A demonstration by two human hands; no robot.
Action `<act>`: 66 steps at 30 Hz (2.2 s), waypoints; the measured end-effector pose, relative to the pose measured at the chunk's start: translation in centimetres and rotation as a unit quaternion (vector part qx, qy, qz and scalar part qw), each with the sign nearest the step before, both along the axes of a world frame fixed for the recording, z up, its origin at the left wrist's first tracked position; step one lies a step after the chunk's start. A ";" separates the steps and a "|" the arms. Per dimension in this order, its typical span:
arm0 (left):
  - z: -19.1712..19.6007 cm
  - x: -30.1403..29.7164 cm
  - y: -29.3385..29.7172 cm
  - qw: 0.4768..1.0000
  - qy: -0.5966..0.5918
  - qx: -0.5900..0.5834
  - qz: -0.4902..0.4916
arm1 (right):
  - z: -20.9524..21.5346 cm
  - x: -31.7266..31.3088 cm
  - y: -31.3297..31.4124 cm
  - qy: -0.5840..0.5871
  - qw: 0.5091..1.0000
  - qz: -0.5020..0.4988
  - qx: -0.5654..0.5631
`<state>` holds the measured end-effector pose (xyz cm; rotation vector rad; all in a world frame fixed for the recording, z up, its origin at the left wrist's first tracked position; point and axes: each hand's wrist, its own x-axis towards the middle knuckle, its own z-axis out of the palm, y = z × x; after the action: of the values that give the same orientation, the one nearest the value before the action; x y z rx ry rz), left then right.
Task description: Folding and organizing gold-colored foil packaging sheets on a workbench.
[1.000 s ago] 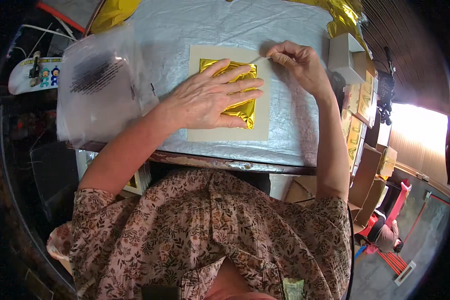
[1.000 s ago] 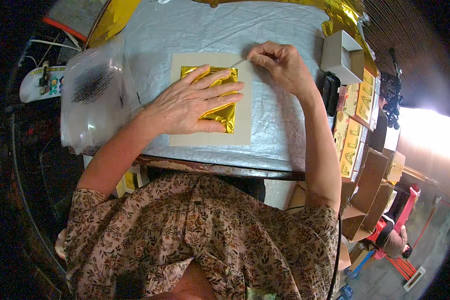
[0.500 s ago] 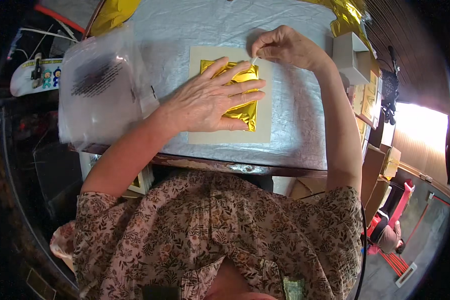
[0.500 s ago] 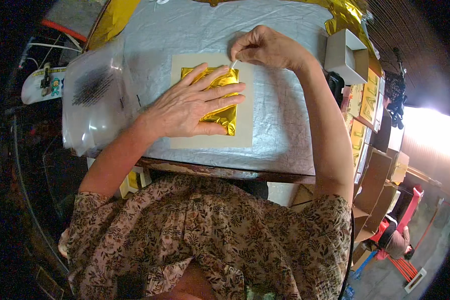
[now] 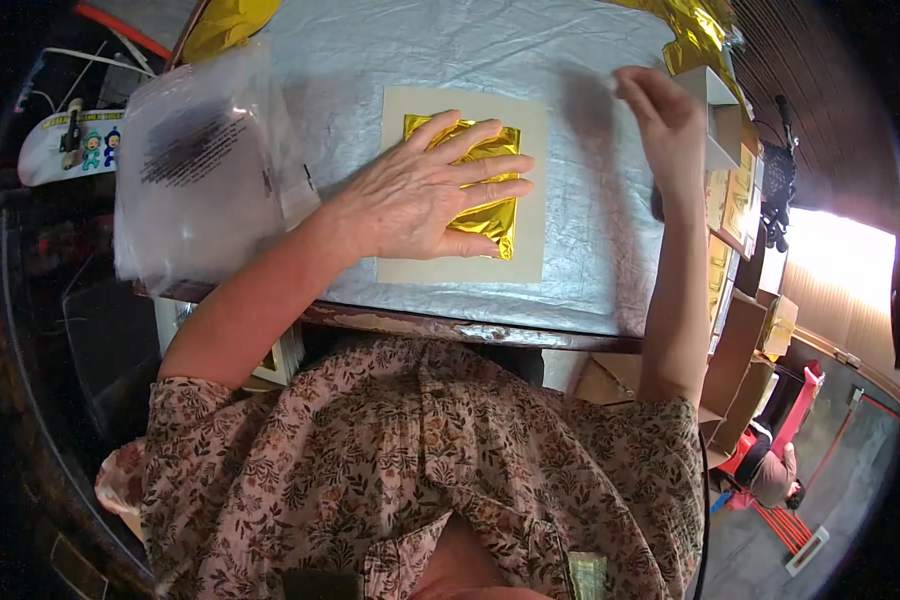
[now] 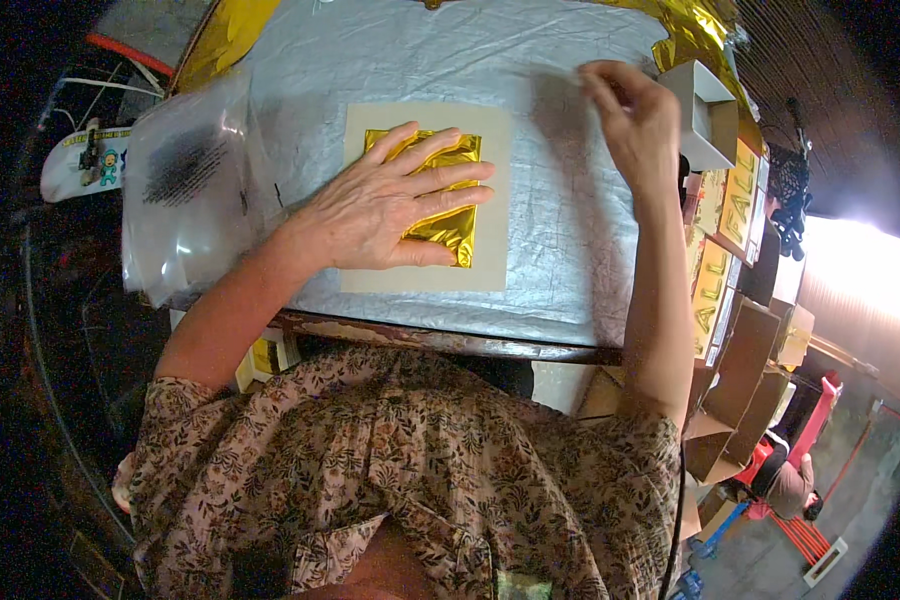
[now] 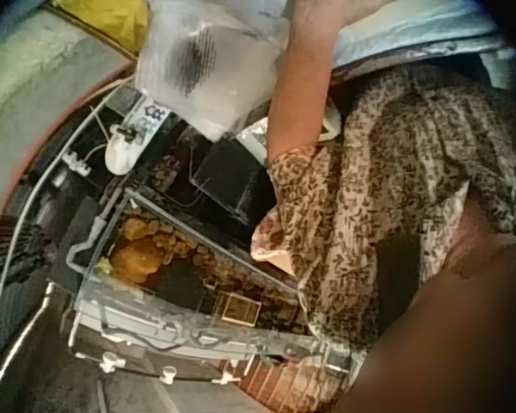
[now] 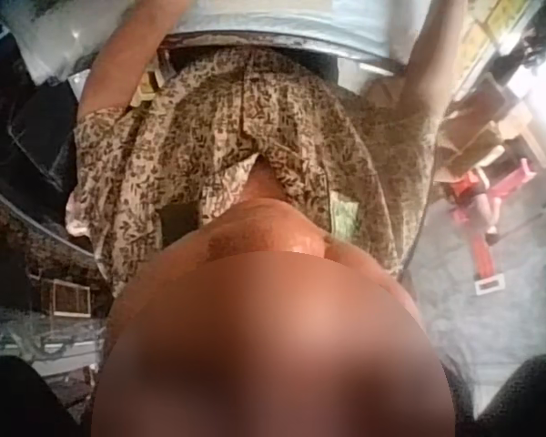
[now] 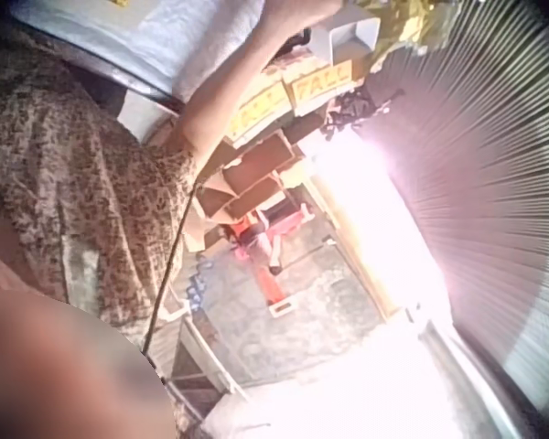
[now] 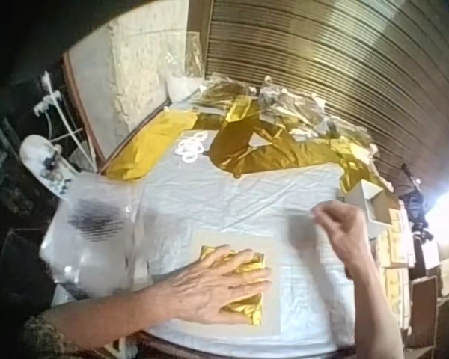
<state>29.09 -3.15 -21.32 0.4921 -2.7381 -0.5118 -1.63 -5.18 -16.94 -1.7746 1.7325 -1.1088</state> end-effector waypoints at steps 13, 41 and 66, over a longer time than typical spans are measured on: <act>-0.2 -0.1 0.0 0.999 -0.015 -0.040 0.001 | -2.3 2.6 6.6 0.531 0.832 -0.079 -0.140; -1.5 0.1 0.1 0.996 -0.031 -0.065 0.053 | -3.2 7.3 11.0 0.156 0.988 -0.005 0.005; -1.7 -0.1 0.4 0.991 -0.048 -0.091 0.082 | -1.9 8.1 8.8 -0.281 0.896 -0.021 0.343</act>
<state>28.98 -2.78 -23.00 0.7028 -2.7682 -0.2008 6.46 3.62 -18.82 -0.8786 1.5213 -0.7666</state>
